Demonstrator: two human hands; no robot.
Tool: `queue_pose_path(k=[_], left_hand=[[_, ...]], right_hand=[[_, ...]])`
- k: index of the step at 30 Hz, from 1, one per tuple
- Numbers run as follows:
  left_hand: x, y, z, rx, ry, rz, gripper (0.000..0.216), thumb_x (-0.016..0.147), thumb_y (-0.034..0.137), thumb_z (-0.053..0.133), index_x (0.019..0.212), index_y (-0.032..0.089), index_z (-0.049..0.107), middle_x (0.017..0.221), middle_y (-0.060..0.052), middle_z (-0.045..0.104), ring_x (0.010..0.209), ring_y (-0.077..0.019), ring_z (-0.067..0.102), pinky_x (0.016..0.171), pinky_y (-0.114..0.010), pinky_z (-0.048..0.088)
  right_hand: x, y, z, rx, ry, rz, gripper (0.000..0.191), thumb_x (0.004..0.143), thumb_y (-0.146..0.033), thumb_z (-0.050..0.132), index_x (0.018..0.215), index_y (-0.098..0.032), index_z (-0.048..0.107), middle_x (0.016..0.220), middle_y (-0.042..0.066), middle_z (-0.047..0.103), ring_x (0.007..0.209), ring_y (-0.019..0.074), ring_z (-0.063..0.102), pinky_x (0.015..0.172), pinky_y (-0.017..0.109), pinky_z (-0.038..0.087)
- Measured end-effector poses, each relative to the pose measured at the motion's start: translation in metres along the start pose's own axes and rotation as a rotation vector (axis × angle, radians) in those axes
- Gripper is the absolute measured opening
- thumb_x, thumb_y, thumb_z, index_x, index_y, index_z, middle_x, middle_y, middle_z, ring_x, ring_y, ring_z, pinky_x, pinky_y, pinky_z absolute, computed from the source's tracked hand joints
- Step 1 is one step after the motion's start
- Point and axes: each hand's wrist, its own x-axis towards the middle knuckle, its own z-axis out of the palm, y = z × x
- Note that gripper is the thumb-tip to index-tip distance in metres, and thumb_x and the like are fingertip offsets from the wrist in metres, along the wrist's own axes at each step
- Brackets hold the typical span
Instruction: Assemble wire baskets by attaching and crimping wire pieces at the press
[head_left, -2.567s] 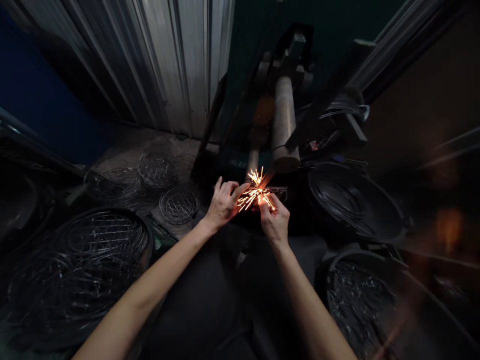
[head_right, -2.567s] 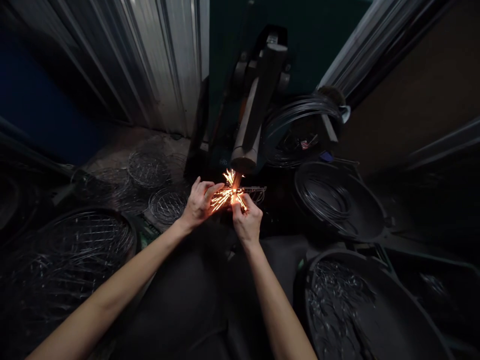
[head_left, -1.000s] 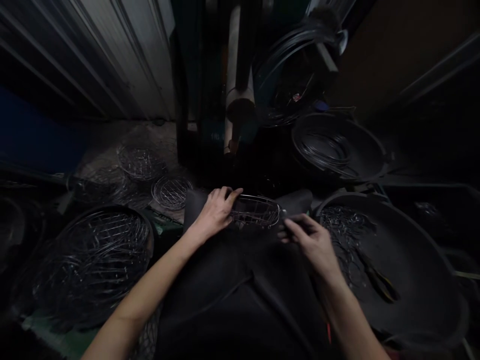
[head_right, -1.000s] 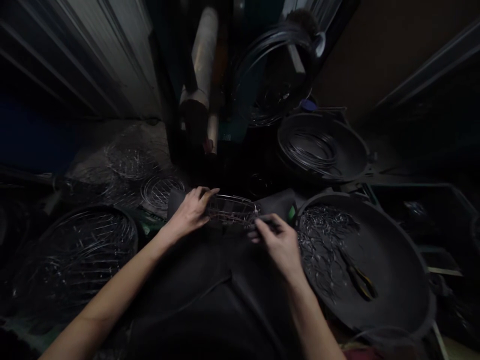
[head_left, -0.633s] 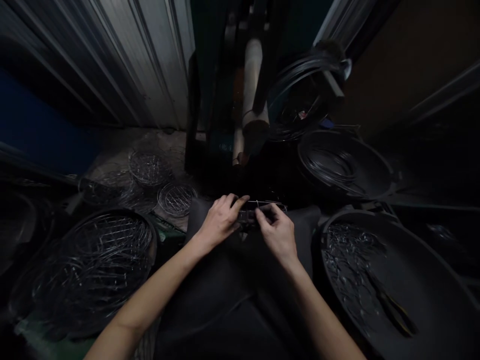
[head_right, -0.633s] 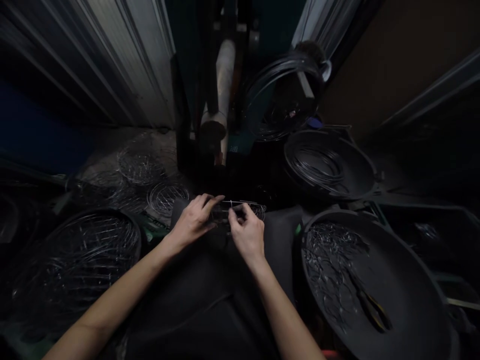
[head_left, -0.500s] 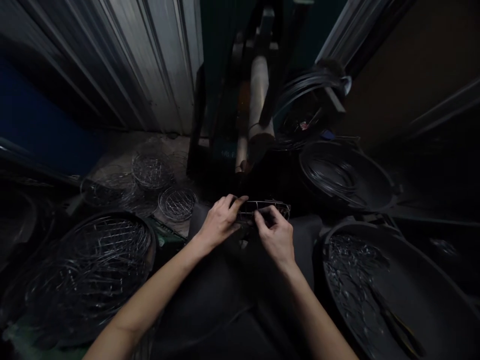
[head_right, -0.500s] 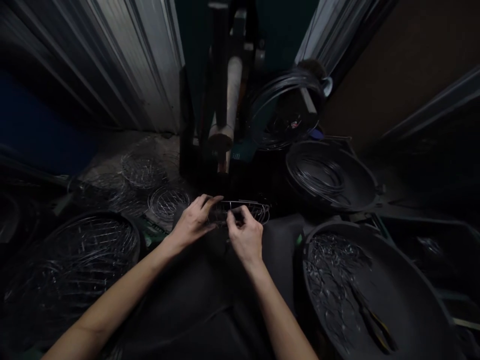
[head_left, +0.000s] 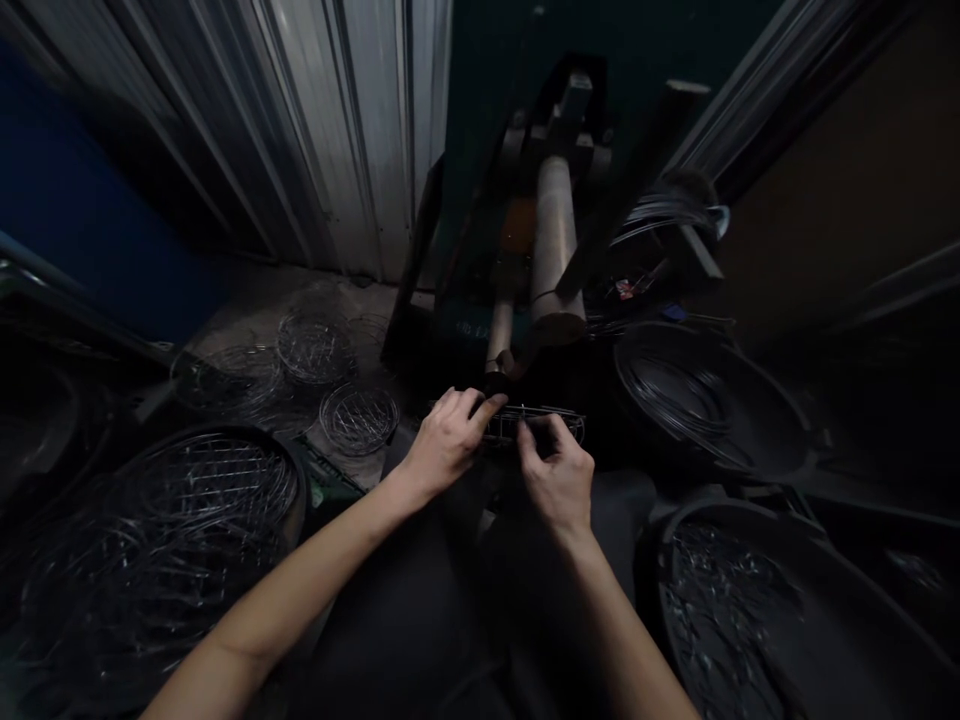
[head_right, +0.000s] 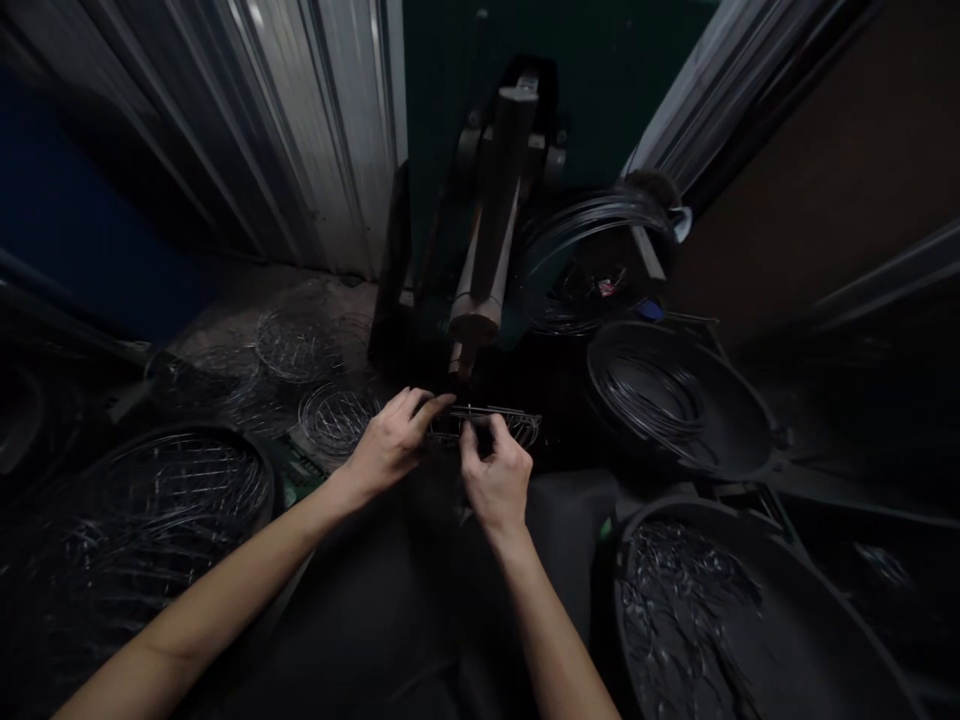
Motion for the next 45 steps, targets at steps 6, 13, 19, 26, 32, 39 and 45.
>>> queue_pose_path(k=[6, 13, 19, 26, 32, 39, 45], left_hand=[[0.005, -0.007, 0.001, -0.043, 0.06, 0.019, 0.06, 0.076, 0.012, 0.054, 0.132, 0.017, 0.032, 0.111, -0.01, 0.052, 0.102, -0.0238, 0.051, 0.093, -0.041, 0.046], [0.009, -0.011, 0.004, -0.063, 0.087, -0.015, 0.059, 0.075, 0.012, 0.057, 0.128, 0.017, 0.033, 0.113, -0.01, 0.053, 0.104, -0.0234, 0.053, 0.092, -0.04, 0.047], [0.016, -0.017, 0.004, -0.039, 0.095, -0.028, 0.057, 0.075, 0.012, 0.058, 0.127, 0.016, 0.035, 0.111, -0.009, 0.054, 0.104, -0.0234, 0.052, 0.09, -0.038, 0.047], [0.018, -0.022, 0.007, 0.071, 0.167, 0.021, 0.052, 0.077, 0.015, 0.058, 0.125, 0.011, 0.04, 0.107, -0.01, 0.057, 0.098, -0.0234, 0.053, 0.091, -0.039, 0.047], [0.017, -0.024, 0.015, 0.141, 0.259, 0.018, 0.045, 0.081, 0.013, 0.051, 0.125, 0.015, 0.042, 0.107, -0.009, 0.058, 0.099, -0.022, 0.056, 0.103, -0.044, 0.039], [0.018, -0.02, 0.002, 0.081, 0.155, -0.01, 0.055, 0.074, 0.014, 0.06, 0.126, 0.013, 0.041, 0.107, -0.01, 0.055, 0.101, -0.0243, 0.053, 0.092, -0.041, 0.047], [-0.001, 0.007, -0.012, -0.119, -0.087, -0.034, 0.063, 0.073, 0.014, 0.061, 0.131, 0.014, 0.038, 0.11, -0.009, 0.053, 0.099, -0.0213, 0.054, 0.086, -0.034, 0.049]], right_hand=[[0.01, 0.003, 0.007, -0.014, 0.027, -0.059, 0.02, 0.085, -0.038, 0.05, 0.077, -0.02, 0.055, 0.066, -0.001, 0.061, 0.052, 0.0122, 0.052, 0.057, 0.023, 0.043], [0.017, 0.003, 0.013, -0.004, 0.029, -0.114, 0.02, 0.086, -0.036, 0.05, 0.076, -0.02, 0.053, 0.065, -0.001, 0.06, 0.054, 0.0127, 0.053, 0.057, 0.023, 0.042], [0.025, 0.003, 0.019, -0.007, 0.058, -0.136, 0.019, 0.087, -0.036, 0.05, 0.076, -0.02, 0.053, 0.066, 0.0, 0.06, 0.056, 0.013, 0.054, 0.058, 0.023, 0.042], [0.028, 0.003, 0.023, 0.001, 0.068, -0.145, 0.019, 0.086, -0.035, 0.049, 0.076, -0.02, 0.053, 0.066, 0.0, 0.059, 0.055, 0.0128, 0.054, 0.057, 0.023, 0.041], [0.025, 0.005, 0.027, 0.025, 0.08, -0.113, 0.019, 0.087, -0.034, 0.047, 0.076, -0.02, 0.053, 0.066, 0.0, 0.06, 0.055, 0.0131, 0.055, 0.058, 0.024, 0.043], [0.016, -0.001, 0.004, 0.113, 0.024, 0.011, 0.025, 0.084, -0.042, 0.054, 0.093, -0.019, 0.059, 0.081, 0.004, 0.067, 0.067, 0.0161, 0.062, 0.065, 0.026, 0.048], [-0.051, 0.089, -0.11, -0.264, 0.206, 0.404, 0.035, 0.078, -0.05, 0.055, 0.091, -0.019, 0.064, 0.088, 0.01, 0.068, 0.083, 0.0262, 0.063, 0.078, 0.037, 0.048]])
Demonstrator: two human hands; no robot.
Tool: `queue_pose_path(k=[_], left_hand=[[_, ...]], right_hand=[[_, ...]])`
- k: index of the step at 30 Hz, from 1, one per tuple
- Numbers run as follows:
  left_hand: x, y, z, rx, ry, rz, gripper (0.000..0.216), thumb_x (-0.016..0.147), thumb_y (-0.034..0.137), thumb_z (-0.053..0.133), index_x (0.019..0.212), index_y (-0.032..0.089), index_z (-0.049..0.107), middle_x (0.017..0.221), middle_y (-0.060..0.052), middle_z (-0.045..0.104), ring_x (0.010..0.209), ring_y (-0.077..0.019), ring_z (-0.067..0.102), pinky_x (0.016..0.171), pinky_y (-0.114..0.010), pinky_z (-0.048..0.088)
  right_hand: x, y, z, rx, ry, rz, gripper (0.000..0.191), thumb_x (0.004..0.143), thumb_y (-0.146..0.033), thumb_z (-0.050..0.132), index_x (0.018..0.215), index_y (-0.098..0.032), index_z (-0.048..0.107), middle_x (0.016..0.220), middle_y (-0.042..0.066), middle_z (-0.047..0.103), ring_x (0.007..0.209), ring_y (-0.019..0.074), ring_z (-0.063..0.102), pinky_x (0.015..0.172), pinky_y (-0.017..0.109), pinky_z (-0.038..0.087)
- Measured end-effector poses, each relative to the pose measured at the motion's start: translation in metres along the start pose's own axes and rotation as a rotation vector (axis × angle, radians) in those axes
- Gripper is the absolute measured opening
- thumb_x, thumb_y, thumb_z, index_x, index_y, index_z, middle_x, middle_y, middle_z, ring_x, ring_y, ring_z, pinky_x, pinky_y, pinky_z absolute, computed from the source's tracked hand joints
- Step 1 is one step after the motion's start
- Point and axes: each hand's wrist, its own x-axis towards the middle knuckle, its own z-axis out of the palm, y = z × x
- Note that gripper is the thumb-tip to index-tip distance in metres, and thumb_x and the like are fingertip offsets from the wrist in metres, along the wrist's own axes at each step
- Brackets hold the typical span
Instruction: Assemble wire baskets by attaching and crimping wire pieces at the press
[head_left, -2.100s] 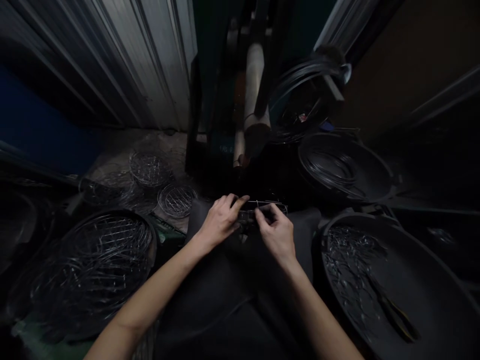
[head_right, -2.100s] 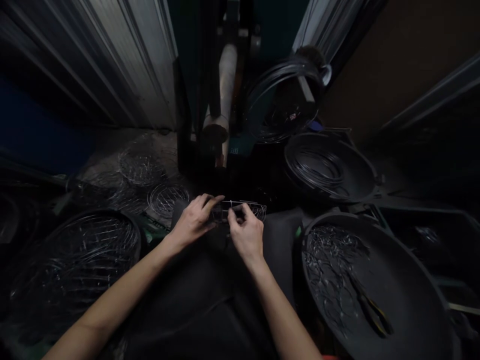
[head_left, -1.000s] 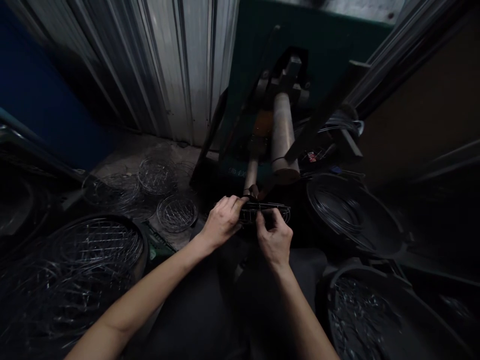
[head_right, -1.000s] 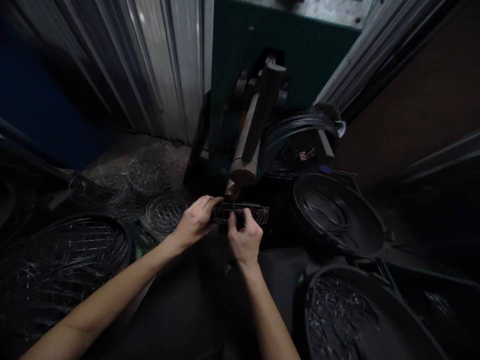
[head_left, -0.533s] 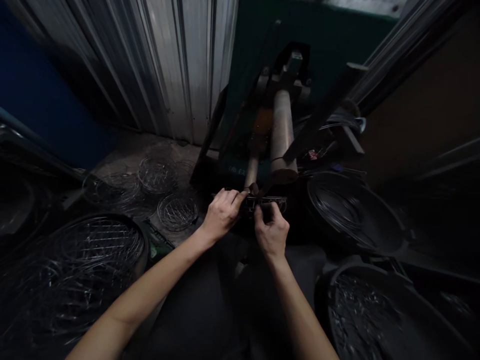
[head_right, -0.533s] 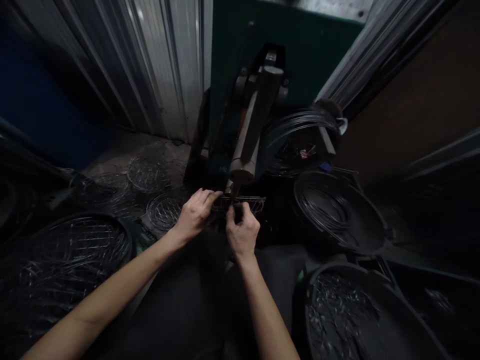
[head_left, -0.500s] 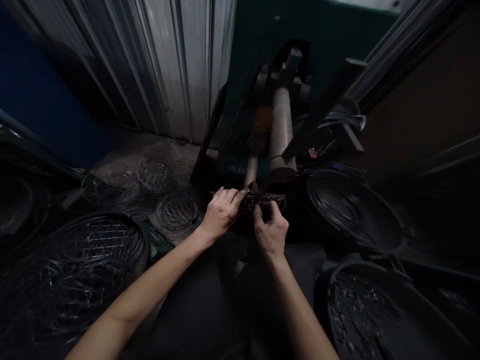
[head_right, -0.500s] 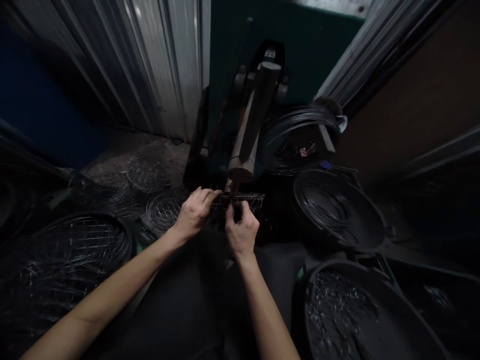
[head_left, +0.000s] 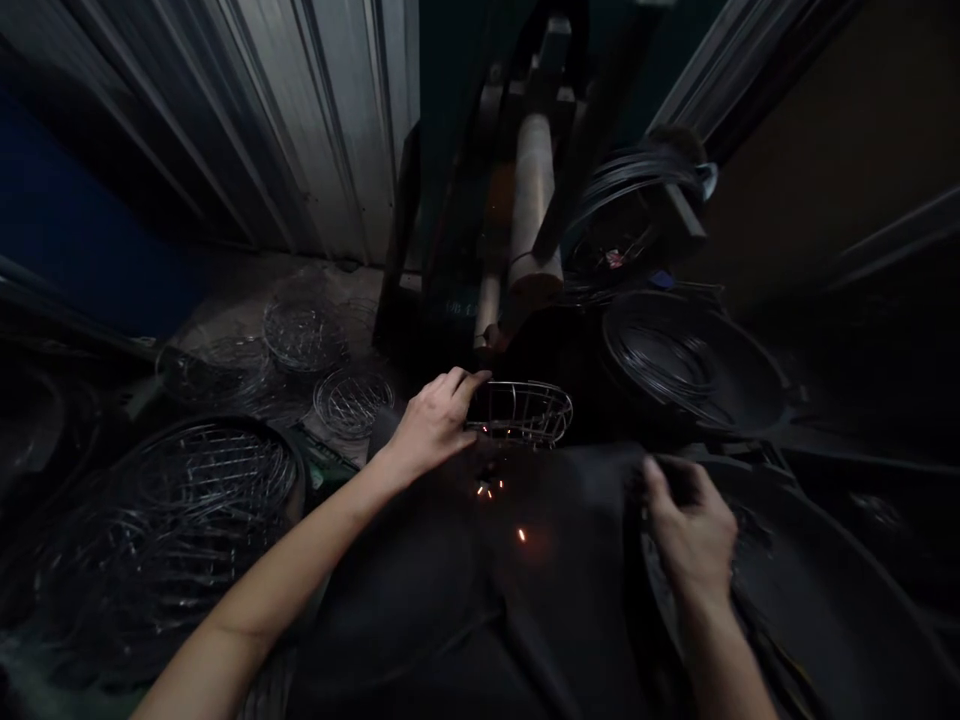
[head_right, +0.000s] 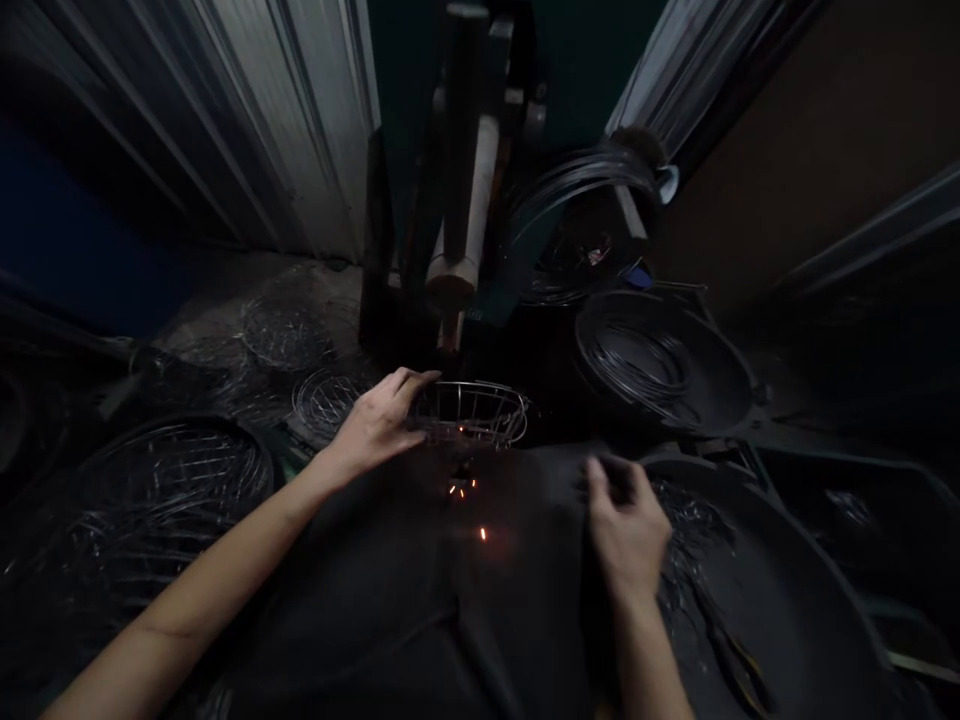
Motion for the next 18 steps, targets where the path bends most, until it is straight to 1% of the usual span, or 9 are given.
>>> queue_pose_path(k=[2, 4, 5, 7, 9, 10, 12, 15, 18], left_hand=[[-0.003, 0.007, 0.005, -0.048, -0.111, -0.001, 0.067, 0.072, 0.018, 0.062, 0.134, 0.015, 0.037, 0.109, -0.008, 0.053, 0.096, -0.021, 0.056, 0.083, -0.034, 0.05], [-0.004, 0.011, 0.014, -0.09, -0.213, 0.016, 0.07, 0.072, 0.02, 0.063, 0.136, 0.016, 0.036, 0.108, -0.008, 0.053, 0.095, -0.0211, 0.057, 0.083, -0.034, 0.05], [-0.005, 0.011, 0.019, -0.104, -0.244, 0.025, 0.071, 0.072, 0.021, 0.063, 0.137, 0.017, 0.035, 0.11, -0.008, 0.053, 0.099, -0.0222, 0.056, 0.087, -0.036, 0.049], [-0.01, 0.008, 0.027, -0.127, -0.268, 0.049, 0.075, 0.073, 0.024, 0.064, 0.14, 0.021, 0.029, 0.122, -0.01, 0.049, 0.116, -0.0271, 0.049, 0.1, -0.046, 0.039], [-0.021, 0.001, 0.033, -0.164, -0.248, 0.058, 0.087, 0.072, 0.033, 0.067, 0.144, 0.025, 0.019, 0.138, -0.013, 0.036, 0.132, -0.0331, 0.032, 0.108, -0.057, 0.024], [-0.029, -0.004, 0.037, -0.199, -0.23, 0.044, 0.095, 0.07, 0.038, 0.07, 0.145, 0.026, 0.013, 0.143, -0.014, 0.029, 0.135, -0.0348, 0.025, 0.109, -0.059, 0.02], [-0.045, -0.014, 0.044, -0.293, -0.174, -0.043, 0.105, 0.067, 0.044, 0.072, 0.146, 0.025, 0.006, 0.145, -0.016, 0.024, 0.136, -0.0346, 0.024, 0.108, -0.056, 0.025], [-0.065, -0.023, 0.06, -0.411, -0.052, -0.207, 0.097, 0.069, 0.043, 0.071, 0.144, 0.024, 0.013, 0.136, -0.014, 0.036, 0.128, -0.0285, 0.039, 0.106, -0.048, 0.034], [-0.071, -0.023, 0.069, -0.439, 0.058, -0.241, 0.08, 0.069, 0.037, 0.071, 0.136, 0.023, 0.03, 0.126, -0.009, 0.047, 0.119, -0.0249, 0.048, 0.103, -0.044, 0.039]], right_hand=[[0.004, 0.061, -0.021, -0.308, -0.014, 0.168, 0.034, 0.078, -0.044, 0.053, 0.094, -0.016, 0.064, 0.089, 0.015, 0.068, 0.085, 0.0308, 0.063, 0.078, 0.041, 0.047], [0.002, 0.114, -0.028, -0.566, -0.208, 0.284, 0.04, 0.078, -0.04, 0.052, 0.1, -0.01, 0.064, 0.087, 0.021, 0.068, 0.084, 0.0344, 0.064, 0.076, 0.043, 0.047], [-0.002, 0.134, -0.027, -0.618, -0.316, 0.316, 0.042, 0.077, -0.04, 0.054, 0.102, -0.008, 0.065, 0.085, 0.021, 0.068, 0.083, 0.0348, 0.065, 0.074, 0.042, 0.048], [-0.011, 0.164, -0.019, -0.613, -0.443, 0.344, 0.039, 0.072, -0.037, 0.06, 0.1, -0.01, 0.067, 0.082, 0.018, 0.069, 0.08, 0.0322, 0.066, 0.072, 0.038, 0.049], [-0.018, 0.179, -0.008, -0.557, -0.46, 0.349, 0.031, 0.07, -0.033, 0.061, 0.094, -0.015, 0.069, 0.082, 0.013, 0.07, 0.08, 0.0278, 0.067, 0.073, 0.033, 0.05], [-0.02, 0.184, -0.004, -0.535, -0.458, 0.348, 0.028, 0.07, -0.032, 0.061, 0.092, -0.017, 0.07, 0.083, 0.011, 0.071, 0.081, 0.0262, 0.067, 0.074, 0.031, 0.049], [-0.023, 0.189, -0.001, -0.508, -0.445, 0.347, 0.027, 0.071, -0.034, 0.059, 0.089, -0.018, 0.07, 0.083, 0.011, 0.071, 0.084, 0.0254, 0.067, 0.075, 0.031, 0.049], [-0.024, 0.194, -0.008, -0.509, -0.404, 0.341, 0.031, 0.075, -0.039, 0.054, 0.089, -0.017, 0.071, 0.085, 0.012, 0.071, 0.087, 0.0269, 0.065, 0.076, 0.033, 0.049], [-0.026, 0.195, -0.018, -0.54, -0.341, 0.333, 0.039, 0.078, -0.041, 0.047, 0.09, -0.011, 0.071, 0.089, 0.017, 0.07, 0.088, 0.0302, 0.064, 0.076, 0.037, 0.048]])
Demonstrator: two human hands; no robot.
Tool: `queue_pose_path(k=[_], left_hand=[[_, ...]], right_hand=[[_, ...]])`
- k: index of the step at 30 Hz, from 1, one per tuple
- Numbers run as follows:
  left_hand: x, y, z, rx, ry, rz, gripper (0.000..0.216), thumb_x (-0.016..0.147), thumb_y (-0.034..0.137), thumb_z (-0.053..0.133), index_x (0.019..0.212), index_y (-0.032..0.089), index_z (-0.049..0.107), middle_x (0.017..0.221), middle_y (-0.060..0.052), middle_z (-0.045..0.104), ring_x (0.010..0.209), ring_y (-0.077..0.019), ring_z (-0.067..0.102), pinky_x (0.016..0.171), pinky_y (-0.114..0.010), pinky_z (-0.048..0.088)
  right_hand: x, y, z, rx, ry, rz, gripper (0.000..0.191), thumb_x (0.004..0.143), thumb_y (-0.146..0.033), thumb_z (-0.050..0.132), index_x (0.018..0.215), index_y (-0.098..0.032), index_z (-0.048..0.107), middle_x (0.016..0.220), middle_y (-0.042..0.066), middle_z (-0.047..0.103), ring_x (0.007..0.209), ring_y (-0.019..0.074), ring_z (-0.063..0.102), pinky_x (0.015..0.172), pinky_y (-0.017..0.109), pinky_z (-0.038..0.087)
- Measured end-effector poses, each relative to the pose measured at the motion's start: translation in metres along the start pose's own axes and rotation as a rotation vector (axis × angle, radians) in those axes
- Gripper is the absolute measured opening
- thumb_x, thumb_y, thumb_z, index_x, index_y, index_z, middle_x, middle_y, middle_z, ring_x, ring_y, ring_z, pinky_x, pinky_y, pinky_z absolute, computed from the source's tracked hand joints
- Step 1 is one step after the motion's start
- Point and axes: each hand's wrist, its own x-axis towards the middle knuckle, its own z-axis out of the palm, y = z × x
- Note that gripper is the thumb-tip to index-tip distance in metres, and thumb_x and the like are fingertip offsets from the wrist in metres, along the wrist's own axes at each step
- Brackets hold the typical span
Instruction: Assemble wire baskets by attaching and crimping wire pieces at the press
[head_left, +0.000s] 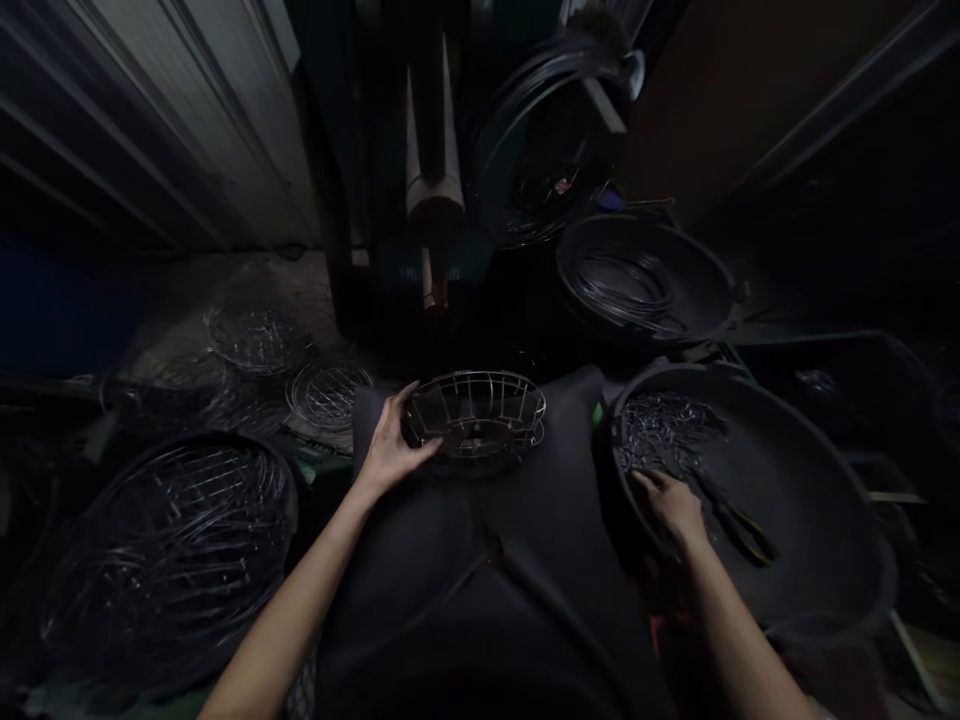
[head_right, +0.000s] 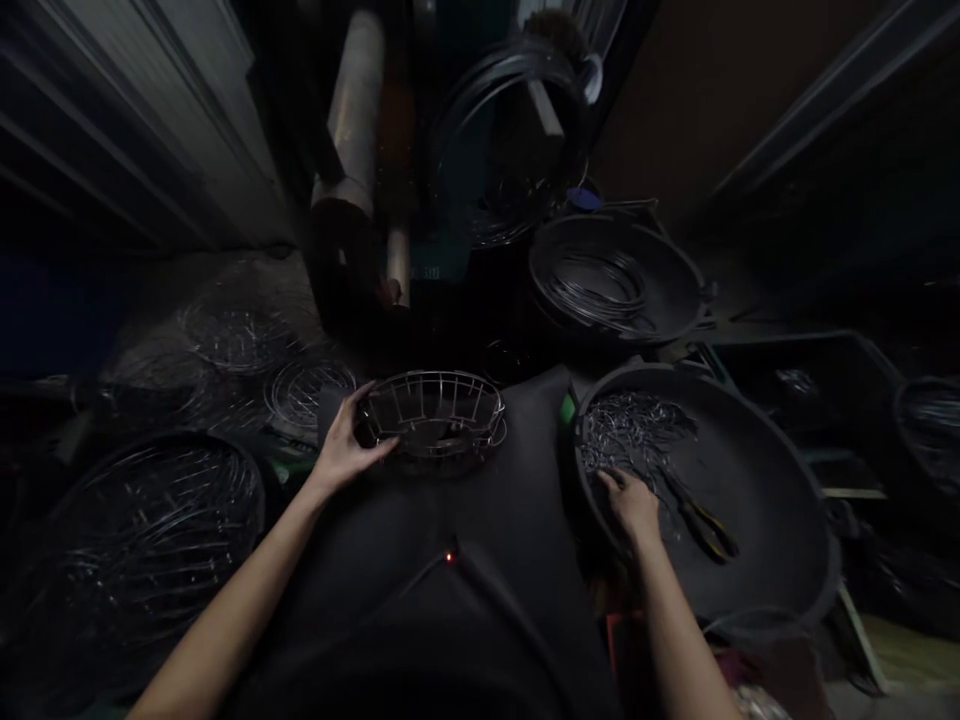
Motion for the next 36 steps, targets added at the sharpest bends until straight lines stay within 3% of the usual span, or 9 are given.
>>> queue_pose_path(k=[6, 11, 17, 19, 23, 27, 31, 33, 36], left_hand=[[0.01, 0.031, -0.012, 0.122, 0.047, 0.102, 0.067, 0.067, 0.027, 0.067, 0.128, 0.021, 0.041, 0.114, -0.007, 0.051, 0.107, -0.0228, 0.053, 0.095, -0.039, 0.045], [0.019, 0.054, -0.008, 0.296, -0.122, 0.145, 0.07, 0.069, 0.026, 0.062, 0.134, 0.018, 0.037, 0.116, -0.011, 0.046, 0.109, -0.0268, 0.048, 0.094, -0.043, 0.043], [0.014, 0.051, -0.01, 0.356, -0.246, 0.21, 0.084, 0.07, 0.028, 0.064, 0.142, 0.022, 0.021, 0.132, -0.011, 0.041, 0.126, -0.028, 0.038, 0.108, -0.054, 0.02], [0.013, 0.047, -0.012, 0.322, -0.228, 0.213, 0.076, 0.073, 0.021, 0.059, 0.141, 0.023, 0.023, 0.13, -0.01, 0.046, 0.124, -0.0246, 0.042, 0.108, -0.048, 0.024], [0.013, 0.044, -0.014, 0.227, -0.178, 0.216, 0.069, 0.073, 0.019, 0.059, 0.136, 0.018, 0.031, 0.124, -0.009, 0.054, 0.116, -0.0227, 0.05, 0.099, -0.037, 0.038], [0.017, 0.051, -0.021, 0.235, -0.145, 0.281, 0.061, 0.072, 0.019, 0.061, 0.128, 0.016, 0.04, 0.122, -0.008, 0.055, 0.113, -0.0211, 0.053, 0.097, -0.033, 0.042], [0.027, 0.058, -0.031, 0.274, -0.07, 0.308, 0.059, 0.072, 0.017, 0.058, 0.128, 0.016, 0.039, 0.123, -0.007, 0.054, 0.114, -0.0211, 0.052, 0.098, -0.033, 0.041], [0.032, 0.056, -0.034, 0.273, -0.051, 0.303, 0.06, 0.072, 0.017, 0.058, 0.128, 0.018, 0.038, 0.122, -0.007, 0.054, 0.113, -0.0213, 0.053, 0.097, -0.033, 0.043], [0.037, 0.051, -0.033, 0.26, -0.048, 0.298, 0.062, 0.072, 0.019, 0.058, 0.129, 0.018, 0.037, 0.12, -0.007, 0.055, 0.109, -0.0219, 0.055, 0.093, -0.033, 0.045]], right_hand=[[-0.02, -0.01, -0.025, -0.016, 0.168, -0.018, 0.049, 0.082, -0.035, 0.036, 0.108, -0.003, 0.063, 0.1, 0.023, 0.065, 0.091, 0.034, 0.062, 0.081, 0.042, 0.044], [-0.052, -0.054, -0.059, 0.157, 0.29, -0.141, 0.055, 0.081, -0.056, 0.038, 0.108, -0.015, 0.062, 0.09, 0.015, 0.068, 0.079, 0.03, 0.063, 0.072, 0.038, 0.047], [-0.098, -0.134, -0.085, 0.436, 0.102, -0.478, 0.04, 0.079, -0.054, 0.049, 0.088, -0.021, 0.069, 0.093, 0.008, 0.07, 0.087, 0.0239, 0.064, 0.083, 0.035, 0.046], [-0.109, -0.161, -0.086, 0.559, -0.022, -0.515, 0.035, 0.078, -0.05, 0.056, 0.091, -0.021, 0.07, 0.093, 0.006, 0.07, 0.086, 0.0223, 0.064, 0.083, 0.034, 0.048], [-0.119, -0.21, -0.08, 0.765, -0.292, -0.505, 0.036, 0.075, -0.05, 0.063, 0.088, -0.017, 0.069, 0.076, 0.005, 0.069, 0.061, 0.0176, 0.063, 0.058, 0.029, 0.051], [-0.121, -0.244, -0.083, 0.909, -0.366, -0.551, 0.038, 0.075, -0.049, 0.064, 0.093, -0.016, 0.069, 0.076, 0.005, 0.068, 0.061, 0.0164, 0.064, 0.06, 0.029, 0.053], [-0.125, -0.238, -0.1, 0.837, -0.333, -0.601, 0.039, 0.075, -0.052, 0.061, 0.086, -0.016, 0.069, 0.075, 0.006, 0.068, 0.065, 0.018, 0.064, 0.06, 0.03, 0.053], [-0.124, -0.217, -0.096, 0.659, -0.152, -0.662, 0.036, 0.079, -0.052, 0.056, 0.084, -0.018, 0.067, 0.079, 0.007, 0.068, 0.069, 0.0194, 0.064, 0.065, 0.031, 0.052], [-0.112, -0.175, -0.064, 0.359, 0.087, -0.746, 0.04, 0.084, -0.054, 0.045, 0.083, -0.02, 0.066, 0.08, 0.01, 0.068, 0.071, 0.0229, 0.064, 0.07, 0.036, 0.052]])
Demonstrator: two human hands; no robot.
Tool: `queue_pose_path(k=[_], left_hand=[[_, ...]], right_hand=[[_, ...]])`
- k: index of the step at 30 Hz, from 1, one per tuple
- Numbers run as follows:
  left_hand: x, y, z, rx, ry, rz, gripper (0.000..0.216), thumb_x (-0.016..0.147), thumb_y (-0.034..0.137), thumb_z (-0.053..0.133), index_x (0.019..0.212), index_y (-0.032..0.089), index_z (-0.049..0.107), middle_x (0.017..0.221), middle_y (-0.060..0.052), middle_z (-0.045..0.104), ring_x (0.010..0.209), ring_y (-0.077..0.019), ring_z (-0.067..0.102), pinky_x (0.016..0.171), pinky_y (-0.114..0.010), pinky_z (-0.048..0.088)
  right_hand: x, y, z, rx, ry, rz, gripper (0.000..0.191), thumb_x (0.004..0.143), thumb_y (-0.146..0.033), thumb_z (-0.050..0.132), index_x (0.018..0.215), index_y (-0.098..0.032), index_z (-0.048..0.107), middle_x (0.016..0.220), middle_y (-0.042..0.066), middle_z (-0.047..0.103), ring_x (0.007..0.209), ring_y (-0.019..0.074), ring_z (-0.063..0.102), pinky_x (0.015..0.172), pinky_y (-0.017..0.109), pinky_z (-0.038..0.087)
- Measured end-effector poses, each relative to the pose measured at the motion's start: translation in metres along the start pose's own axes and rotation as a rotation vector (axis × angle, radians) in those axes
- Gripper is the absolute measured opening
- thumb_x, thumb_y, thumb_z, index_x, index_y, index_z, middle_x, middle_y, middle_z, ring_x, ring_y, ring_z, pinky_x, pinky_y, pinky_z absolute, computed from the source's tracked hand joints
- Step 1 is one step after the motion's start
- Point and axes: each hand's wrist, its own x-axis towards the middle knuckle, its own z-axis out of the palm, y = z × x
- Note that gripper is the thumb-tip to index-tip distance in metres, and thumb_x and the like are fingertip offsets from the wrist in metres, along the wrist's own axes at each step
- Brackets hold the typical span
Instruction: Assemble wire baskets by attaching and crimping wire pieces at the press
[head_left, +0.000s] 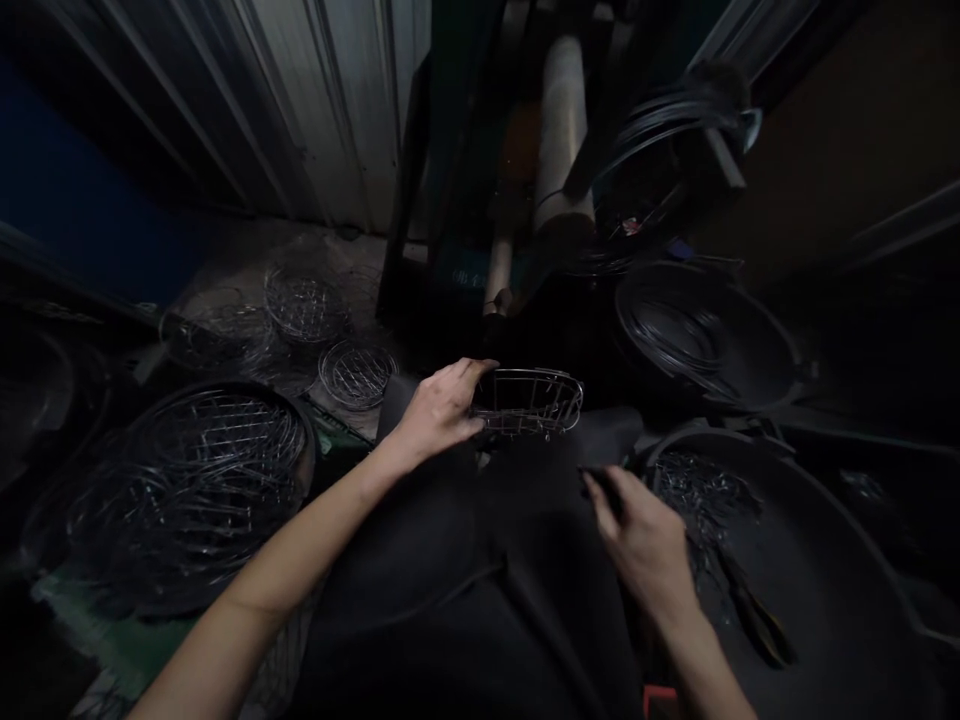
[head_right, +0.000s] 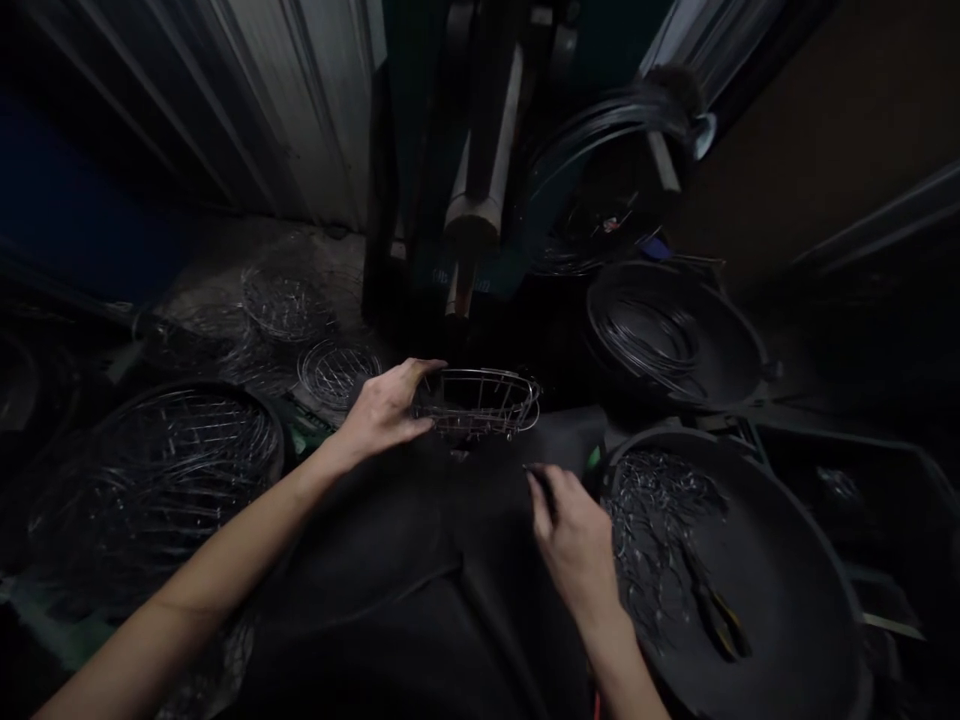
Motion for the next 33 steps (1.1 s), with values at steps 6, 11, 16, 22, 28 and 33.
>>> queue_pose_path(k=[6, 11, 16, 22, 28, 33], left_hand=[[0.004, -0.002, 0.004, -0.035, -0.011, 0.047, 0.061, 0.075, 0.022, 0.055, 0.133, 0.017, 0.034, 0.122, -0.008, 0.053, 0.112, -0.0219, 0.053, 0.095, -0.035, 0.044], [0.012, 0.005, 0.0, -0.002, -0.026, 0.107, 0.057, 0.076, 0.02, 0.054, 0.13, 0.013, 0.036, 0.123, -0.011, 0.053, 0.118, -0.0241, 0.049, 0.103, -0.039, 0.038], [0.017, 0.012, -0.007, 0.045, -0.033, 0.099, 0.056, 0.075, 0.016, 0.052, 0.128, 0.014, 0.037, 0.122, -0.012, 0.053, 0.117, -0.0243, 0.049, 0.107, -0.043, 0.035], [0.019, 0.0, -0.01, 0.006, 0.025, 0.09, 0.057, 0.074, 0.016, 0.052, 0.129, 0.017, 0.036, 0.12, -0.01, 0.054, 0.117, -0.0234, 0.05, 0.104, -0.043, 0.038], [0.022, -0.012, -0.004, 0.059, 0.106, 0.09, 0.057, 0.074, 0.014, 0.053, 0.128, 0.016, 0.035, 0.122, -0.011, 0.054, 0.12, -0.0235, 0.049, 0.107, -0.045, 0.036], [0.026, -0.015, -0.003, 0.092, 0.139, 0.071, 0.058, 0.074, 0.013, 0.055, 0.128, 0.016, 0.034, 0.123, -0.012, 0.054, 0.121, -0.024, 0.049, 0.108, -0.047, 0.036]], right_hand=[[-0.012, 0.031, 0.022, 0.083, -0.091, 0.111, 0.046, 0.082, -0.06, 0.045, 0.081, -0.019, 0.066, 0.079, 0.01, 0.069, 0.07, 0.0237, 0.064, 0.066, 0.035, 0.051], [0.043, -0.037, 0.003, 0.533, -0.185, 0.226, 0.037, 0.079, -0.052, 0.057, 0.087, -0.017, 0.064, 0.074, 0.004, 0.066, 0.057, 0.0153, 0.058, 0.051, 0.025, 0.046], [0.089, -0.058, 0.022, 0.629, -0.132, 0.18, 0.033, 0.076, -0.05, 0.061, 0.077, -0.017, 0.061, 0.065, 0.001, 0.061, 0.055, 0.0139, 0.055, 0.05, 0.024, 0.043], [0.099, -0.062, 0.041, 0.555, -0.071, 0.05, 0.028, 0.083, -0.045, 0.054, 0.079, -0.018, 0.059, 0.071, 0.0, 0.061, 0.064, 0.0144, 0.055, 0.061, 0.025, 0.043], [0.109, -0.072, 0.048, 0.529, -0.047, 0.017, 0.028, 0.085, -0.045, 0.053, 0.082, -0.018, 0.061, 0.074, 0.001, 0.062, 0.068, 0.0152, 0.055, 0.064, 0.025, 0.042], [0.116, -0.075, 0.052, 0.551, -0.031, 0.005, 0.029, 0.084, -0.045, 0.052, 0.084, -0.018, 0.062, 0.079, 0.002, 0.064, 0.072, 0.0166, 0.057, 0.066, 0.026, 0.042]])
